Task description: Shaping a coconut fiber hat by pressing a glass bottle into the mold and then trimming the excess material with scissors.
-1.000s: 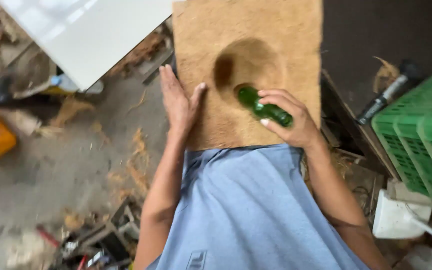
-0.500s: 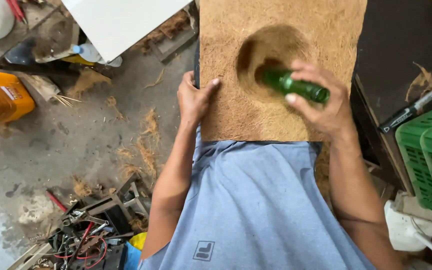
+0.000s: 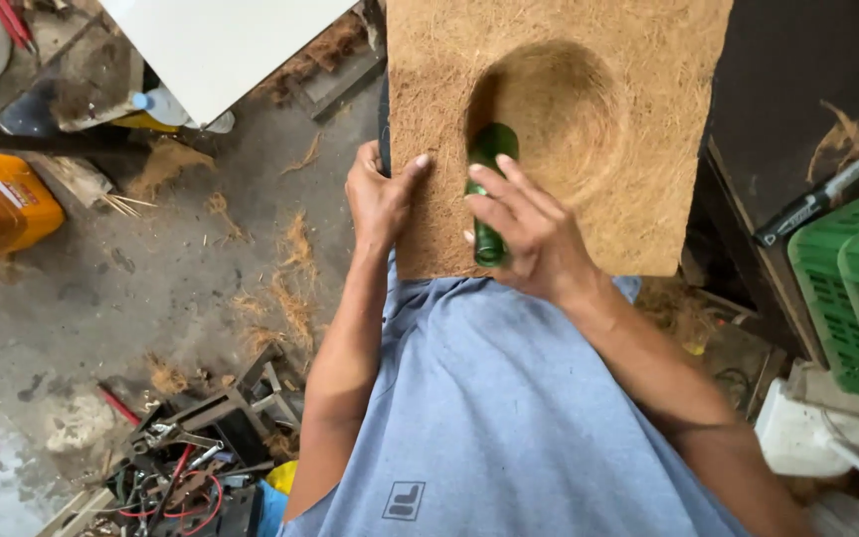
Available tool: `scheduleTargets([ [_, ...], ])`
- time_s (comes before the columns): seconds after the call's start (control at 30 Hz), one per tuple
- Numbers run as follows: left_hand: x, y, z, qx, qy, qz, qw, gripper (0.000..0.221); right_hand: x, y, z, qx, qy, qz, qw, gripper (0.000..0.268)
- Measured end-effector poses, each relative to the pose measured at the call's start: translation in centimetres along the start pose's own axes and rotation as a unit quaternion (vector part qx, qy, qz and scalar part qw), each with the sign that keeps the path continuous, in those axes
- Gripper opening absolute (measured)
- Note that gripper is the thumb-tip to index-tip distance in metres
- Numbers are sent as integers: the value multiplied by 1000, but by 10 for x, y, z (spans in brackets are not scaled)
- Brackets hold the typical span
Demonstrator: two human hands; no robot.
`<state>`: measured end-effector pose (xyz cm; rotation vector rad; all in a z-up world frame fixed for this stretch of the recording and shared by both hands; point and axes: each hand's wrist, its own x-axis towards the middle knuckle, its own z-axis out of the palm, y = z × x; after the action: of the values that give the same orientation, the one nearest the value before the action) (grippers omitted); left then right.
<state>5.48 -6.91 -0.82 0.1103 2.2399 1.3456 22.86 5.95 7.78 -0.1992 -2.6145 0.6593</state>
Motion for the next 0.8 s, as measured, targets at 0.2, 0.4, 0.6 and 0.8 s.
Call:
scheduleTargets([
  [0.2, -2, 0, 2, -10, 3, -13, 1000, 46, 6, 11, -2, 41, 26, -12, 999, 33],
  [0.4, -3, 5, 0, -17, 5, -2, 1000, 51, 1, 16, 0, -21, 46, -8, 999, 29],
  [0.6, -10, 27, -6, 23, -32, -31, 999, 59, 37, 34, -42, 116, -4, 96, 989, 23],
  [0.8, -4, 11, 2, 5, -27, 11, 1000, 57, 91, 14, -20, 24, -2, 145, 989, 22],
])
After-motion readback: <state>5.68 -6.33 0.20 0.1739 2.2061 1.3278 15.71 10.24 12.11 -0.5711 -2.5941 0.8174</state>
